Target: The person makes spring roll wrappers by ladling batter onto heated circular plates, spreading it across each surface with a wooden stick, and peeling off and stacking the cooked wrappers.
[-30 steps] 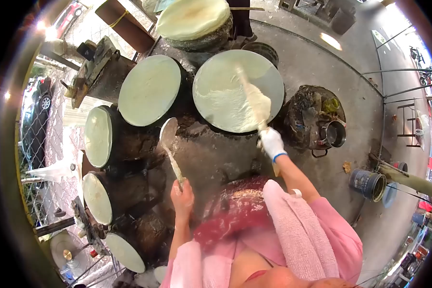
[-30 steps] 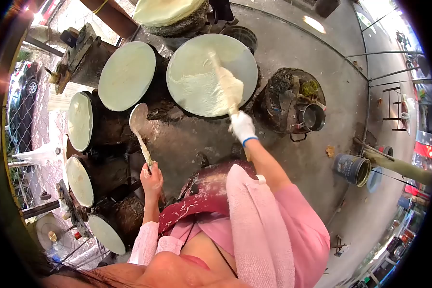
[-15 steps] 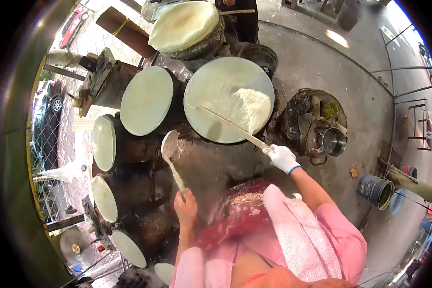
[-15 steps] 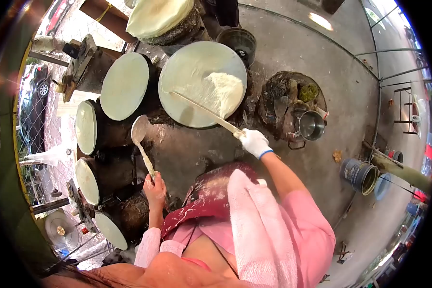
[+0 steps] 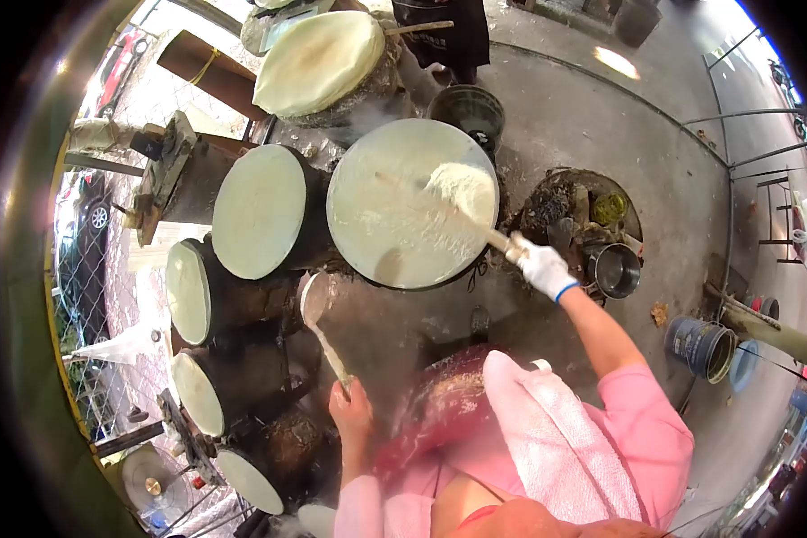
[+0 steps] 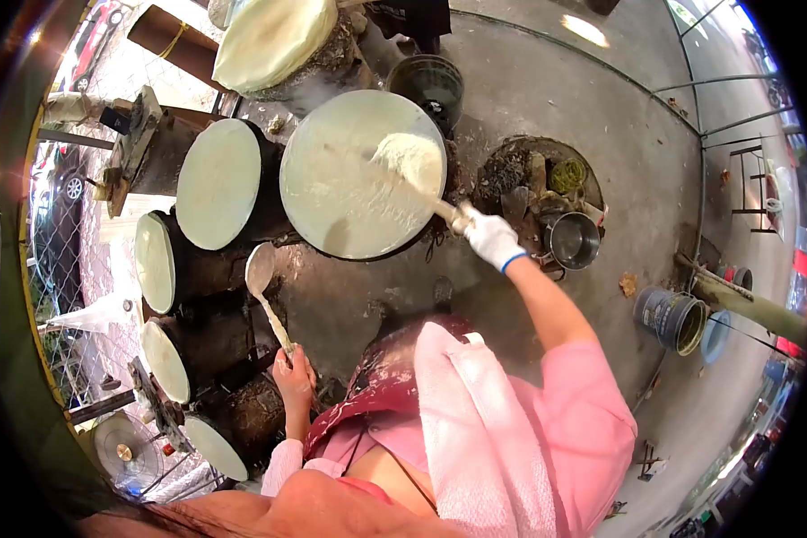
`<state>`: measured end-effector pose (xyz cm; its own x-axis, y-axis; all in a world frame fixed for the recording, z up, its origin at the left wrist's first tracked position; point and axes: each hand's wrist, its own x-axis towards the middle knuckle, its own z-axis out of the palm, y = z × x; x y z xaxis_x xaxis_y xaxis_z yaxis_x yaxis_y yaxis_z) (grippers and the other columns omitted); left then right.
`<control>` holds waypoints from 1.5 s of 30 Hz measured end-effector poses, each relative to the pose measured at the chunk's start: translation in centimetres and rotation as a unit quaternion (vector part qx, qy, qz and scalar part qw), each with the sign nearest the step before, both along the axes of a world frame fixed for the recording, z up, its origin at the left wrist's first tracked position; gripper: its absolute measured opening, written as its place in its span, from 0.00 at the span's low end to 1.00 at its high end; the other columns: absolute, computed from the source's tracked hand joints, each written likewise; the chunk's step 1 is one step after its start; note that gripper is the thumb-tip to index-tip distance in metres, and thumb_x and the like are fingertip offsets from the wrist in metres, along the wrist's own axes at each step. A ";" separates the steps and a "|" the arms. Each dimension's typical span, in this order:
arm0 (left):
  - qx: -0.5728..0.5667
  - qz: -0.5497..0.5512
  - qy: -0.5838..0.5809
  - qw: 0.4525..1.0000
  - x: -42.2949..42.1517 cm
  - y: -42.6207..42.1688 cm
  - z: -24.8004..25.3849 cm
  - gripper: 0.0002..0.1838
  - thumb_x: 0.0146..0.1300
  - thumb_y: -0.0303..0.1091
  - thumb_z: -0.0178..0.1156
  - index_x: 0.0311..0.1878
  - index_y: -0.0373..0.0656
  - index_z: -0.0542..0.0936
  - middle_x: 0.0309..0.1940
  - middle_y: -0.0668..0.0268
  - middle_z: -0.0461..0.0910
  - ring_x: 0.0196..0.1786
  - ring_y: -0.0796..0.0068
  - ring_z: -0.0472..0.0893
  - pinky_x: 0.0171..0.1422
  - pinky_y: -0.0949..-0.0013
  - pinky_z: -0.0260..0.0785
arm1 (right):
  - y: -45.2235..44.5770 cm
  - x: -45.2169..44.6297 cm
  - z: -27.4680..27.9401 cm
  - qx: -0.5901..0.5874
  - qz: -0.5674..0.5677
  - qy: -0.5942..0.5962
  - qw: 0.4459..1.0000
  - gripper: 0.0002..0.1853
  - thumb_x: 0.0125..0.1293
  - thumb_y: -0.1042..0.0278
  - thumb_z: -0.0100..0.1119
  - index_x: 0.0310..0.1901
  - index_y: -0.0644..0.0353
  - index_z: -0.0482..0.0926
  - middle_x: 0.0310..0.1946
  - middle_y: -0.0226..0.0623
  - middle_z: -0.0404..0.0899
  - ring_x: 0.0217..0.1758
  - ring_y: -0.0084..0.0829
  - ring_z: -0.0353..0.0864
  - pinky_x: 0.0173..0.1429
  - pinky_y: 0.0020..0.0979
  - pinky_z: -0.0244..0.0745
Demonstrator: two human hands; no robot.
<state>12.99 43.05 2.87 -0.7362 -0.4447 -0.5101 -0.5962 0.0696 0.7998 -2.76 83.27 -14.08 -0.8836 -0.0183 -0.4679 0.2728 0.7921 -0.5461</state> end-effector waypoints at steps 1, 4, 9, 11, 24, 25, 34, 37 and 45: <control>0.008 0.000 -0.002 1.000 0.0 0.0 0.0 0.06 0.71 0.32 0.57 0.37 0.43 0.72 0.22 0.75 0.69 0.19 0.87 0.65 0.20 0.80 0.56 | 0.2 -2.2 2.2 0.001 -0.038 -0.023 0.999 0.31 0.70 0.35 0.51 0.69 0.41 0.70 0.42 0.55 0.83 0.46 0.50 0.84 0.49 0.43 0.76; -0.029 -0.011 0.002 1.000 0.4 0.1 -0.3 0.07 0.71 0.31 0.55 0.37 0.40 0.73 0.23 0.74 0.70 0.22 0.87 0.66 0.24 0.78 0.57 | 0.9 -10.5 2.5 0.047 0.042 0.035 0.997 0.36 0.72 0.33 0.39 0.76 0.40 0.55 0.46 0.56 0.82 0.49 0.55 0.80 0.53 0.48 0.73; -0.119 -0.064 0.037 0.990 1.7 -1.5 -3.4 0.06 0.73 0.32 0.55 0.40 0.41 0.73 0.19 0.73 0.67 0.12 0.84 0.63 0.14 0.77 0.53 | -3.7 -19.6 5.1 0.147 0.028 0.166 0.975 0.32 0.70 0.43 0.49 0.71 0.48 0.64 0.43 0.51 0.83 0.47 0.51 0.83 0.51 0.48 0.76; -0.116 -0.065 0.022 0.991 1.2 -1.7 -3.8 0.06 0.71 0.32 0.55 0.40 0.39 0.74 0.21 0.71 0.70 0.18 0.82 0.66 0.21 0.74 0.58 | -6.0 -18.9 5.5 0.069 0.029 0.195 0.978 0.29 0.68 0.49 0.55 0.68 0.49 0.69 0.46 0.50 0.83 0.47 0.49 0.83 0.50 0.46 0.77; 0.062 -0.075 0.031 0.995 -7.1 2.5 -0.7 0.07 0.71 0.33 0.56 0.37 0.42 0.71 0.22 0.71 0.70 0.17 0.85 0.65 0.17 0.77 0.54 | -2.3 4.0 2.4 -0.518 -0.294 -0.096 0.798 0.22 0.72 0.63 0.60 0.65 0.53 0.76 0.29 0.18 0.76 0.22 0.12 0.68 0.25 0.19 0.67; 0.063 -0.094 0.044 0.993 -8.7 2.4 -1.1 0.07 0.71 0.33 0.56 0.37 0.42 0.71 0.22 0.71 0.70 0.15 0.84 0.64 0.15 0.77 0.54 | -1.7 3.3 4.7 -0.435 -0.277 -0.061 0.854 0.22 0.73 0.61 0.59 0.66 0.55 0.75 0.29 0.18 0.75 0.22 0.12 0.68 0.25 0.20 0.67; 0.211 -0.217 0.079 0.950 -29.6 6.9 -8.0 0.08 0.65 0.29 0.58 0.31 0.39 0.72 0.19 0.71 0.67 0.16 0.81 0.64 0.18 0.73 0.55 | -1.7 4.9 4.2 -0.431 -0.246 -0.103 0.862 0.23 0.72 0.63 0.58 0.68 0.52 0.74 0.28 0.16 0.70 0.23 0.12 0.63 0.28 0.18 0.63; 0.298 -0.247 0.052 0.921 -32.3 8.7 -11.6 0.08 0.65 0.28 0.57 0.29 0.40 0.71 0.19 0.71 0.67 0.17 0.81 0.64 0.19 0.73 0.54 | -2.2 8.2 1.6 -0.342 -0.294 0.009 0.893 0.24 0.71 0.60 0.61 0.67 0.51 0.74 0.30 0.17 0.74 0.24 0.12 0.65 0.30 0.18 0.67; 0.429 -0.093 -0.076 0.895 -23.2 7.8 -10.3 0.10 0.67 0.23 0.52 0.29 0.43 0.66 0.21 0.72 0.62 0.19 0.82 0.60 0.20 0.76 0.51 | -15.8 7.5 6.8 -0.444 -0.413 -0.154 0.780 0.18 0.73 0.59 0.59 0.60 0.53 0.79 0.23 0.17 0.71 0.18 0.14 0.65 0.23 0.20 0.62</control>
<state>-10.16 50.83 -7.38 -0.6501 0.2815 -0.7058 -0.7444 -0.4219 0.5174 4.70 67.45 -7.24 -0.6131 0.0594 -0.7878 0.7166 -0.3779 -0.5862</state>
